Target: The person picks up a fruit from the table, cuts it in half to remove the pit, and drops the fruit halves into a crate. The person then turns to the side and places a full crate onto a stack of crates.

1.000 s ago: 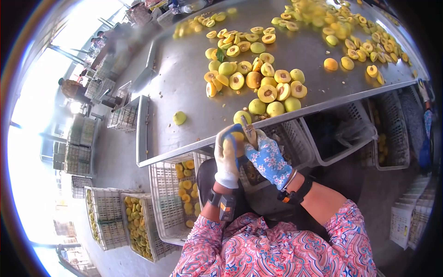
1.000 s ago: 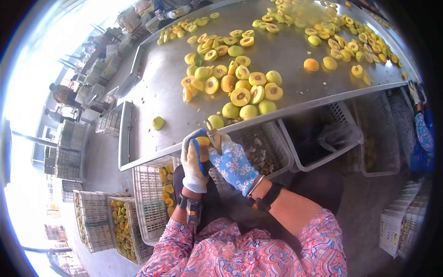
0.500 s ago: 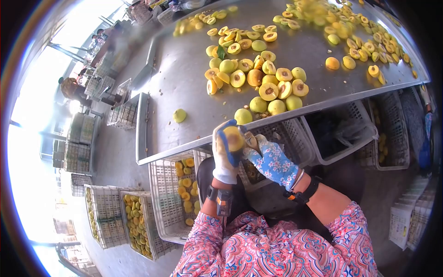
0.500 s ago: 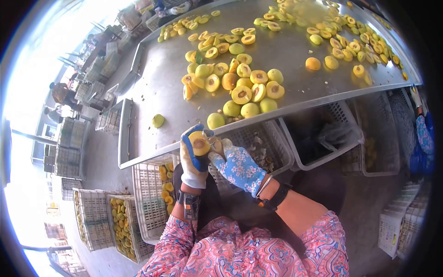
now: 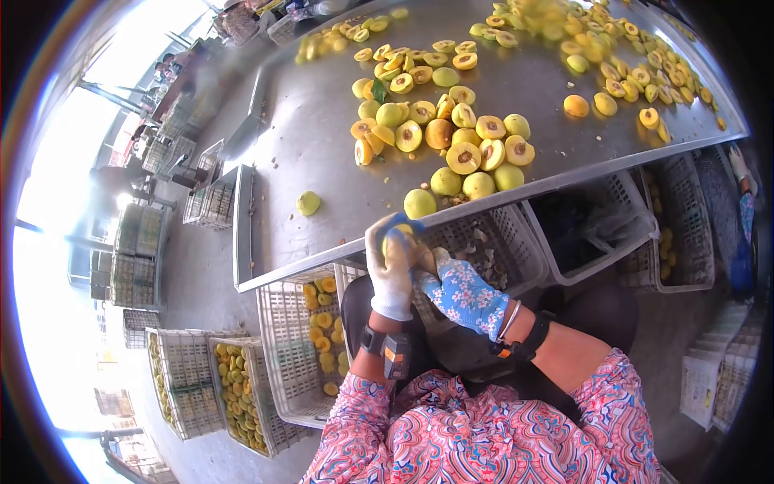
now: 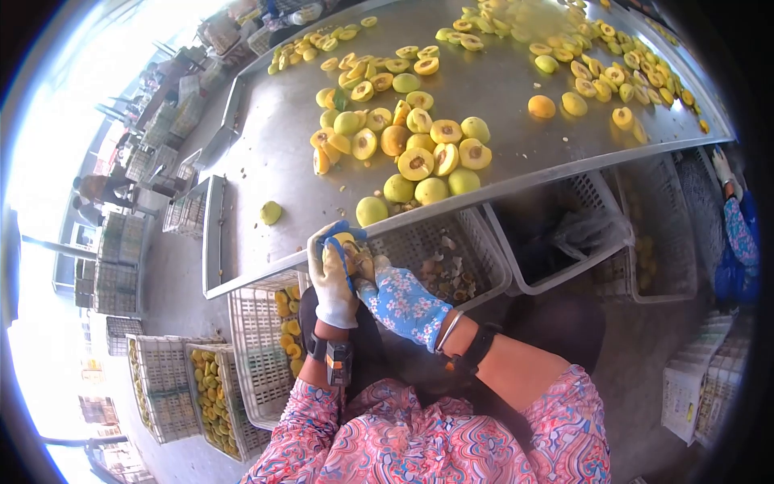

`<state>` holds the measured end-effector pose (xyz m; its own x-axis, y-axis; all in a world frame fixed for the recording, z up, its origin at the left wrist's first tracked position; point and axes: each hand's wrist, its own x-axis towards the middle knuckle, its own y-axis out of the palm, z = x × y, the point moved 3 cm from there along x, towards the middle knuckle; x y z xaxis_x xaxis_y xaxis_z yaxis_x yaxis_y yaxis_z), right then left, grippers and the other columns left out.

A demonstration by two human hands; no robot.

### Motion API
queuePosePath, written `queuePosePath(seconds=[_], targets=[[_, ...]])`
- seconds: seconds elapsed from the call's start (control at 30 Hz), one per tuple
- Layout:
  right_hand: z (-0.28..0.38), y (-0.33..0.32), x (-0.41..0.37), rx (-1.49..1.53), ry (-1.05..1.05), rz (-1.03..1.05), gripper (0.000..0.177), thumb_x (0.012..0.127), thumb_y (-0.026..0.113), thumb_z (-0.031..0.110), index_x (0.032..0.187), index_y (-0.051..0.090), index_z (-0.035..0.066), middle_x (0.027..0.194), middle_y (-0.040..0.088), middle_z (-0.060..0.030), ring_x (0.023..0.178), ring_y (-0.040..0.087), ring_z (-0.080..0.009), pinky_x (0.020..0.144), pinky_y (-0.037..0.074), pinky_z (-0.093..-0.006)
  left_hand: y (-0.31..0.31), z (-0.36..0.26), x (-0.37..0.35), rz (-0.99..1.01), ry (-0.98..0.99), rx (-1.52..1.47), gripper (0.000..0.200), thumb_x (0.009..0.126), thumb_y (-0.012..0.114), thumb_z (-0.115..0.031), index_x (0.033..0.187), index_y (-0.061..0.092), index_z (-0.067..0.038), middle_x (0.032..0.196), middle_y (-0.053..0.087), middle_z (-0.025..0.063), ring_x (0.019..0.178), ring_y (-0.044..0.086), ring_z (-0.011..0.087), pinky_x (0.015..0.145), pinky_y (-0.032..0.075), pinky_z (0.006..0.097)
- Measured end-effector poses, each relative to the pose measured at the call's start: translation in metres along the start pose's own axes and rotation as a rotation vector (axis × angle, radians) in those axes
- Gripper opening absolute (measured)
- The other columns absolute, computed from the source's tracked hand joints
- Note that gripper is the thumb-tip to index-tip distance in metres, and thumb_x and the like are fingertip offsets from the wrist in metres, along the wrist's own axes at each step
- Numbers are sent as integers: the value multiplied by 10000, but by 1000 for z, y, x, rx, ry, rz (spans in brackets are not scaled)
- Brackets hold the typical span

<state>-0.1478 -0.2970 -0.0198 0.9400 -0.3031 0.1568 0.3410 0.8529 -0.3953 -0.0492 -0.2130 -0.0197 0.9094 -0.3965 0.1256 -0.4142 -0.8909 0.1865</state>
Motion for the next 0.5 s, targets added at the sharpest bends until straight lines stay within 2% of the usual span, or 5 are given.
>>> queuePosePath(seconds=[0.13,0.2,0.33,0.43,0.5], targets=[[21,-12,4,-182,58,166,245,902,584,135,1065,530,-40,891,609,-286,804,628,-433,644,493,-497,2,-7,0,48,-109,-185,273,1012,498,-224,1222,544,-56,1055,644,105,825,603,117,723,542,266],[14,-3,3,-184,-105,83,260,903,588,148,1083,531,-30,911,612,-287,812,631,-427,670,497,-499,2,-9,1,61,-177,-305,271,1012,501,-230,1212,556,-56,1047,652,106,802,606,110,715,533,251],[7,5,-1,98,149,67,268,907,583,141,1124,534,-10,954,614,-281,849,633,-415,682,505,-479,-8,4,1,-69,-109,-56,333,1035,436,-300,1170,581,-32,982,672,98,779,628,142,710,524,252],[2,7,0,118,25,59,246,937,566,141,1145,540,12,919,634,-196,799,655,-317,649,514,-394,-4,1,1,-39,-72,-43,358,1038,431,-323,1146,590,-22,971,675,101,807,636,161,717,529,267],[-1,8,0,331,169,144,227,955,561,150,1143,548,24,887,620,-125,751,631,-223,625,502,-330,-4,0,3,45,-164,-159,355,1033,448,-324,1139,589,-16,967,676,107,819,639,166,721,530,273]])
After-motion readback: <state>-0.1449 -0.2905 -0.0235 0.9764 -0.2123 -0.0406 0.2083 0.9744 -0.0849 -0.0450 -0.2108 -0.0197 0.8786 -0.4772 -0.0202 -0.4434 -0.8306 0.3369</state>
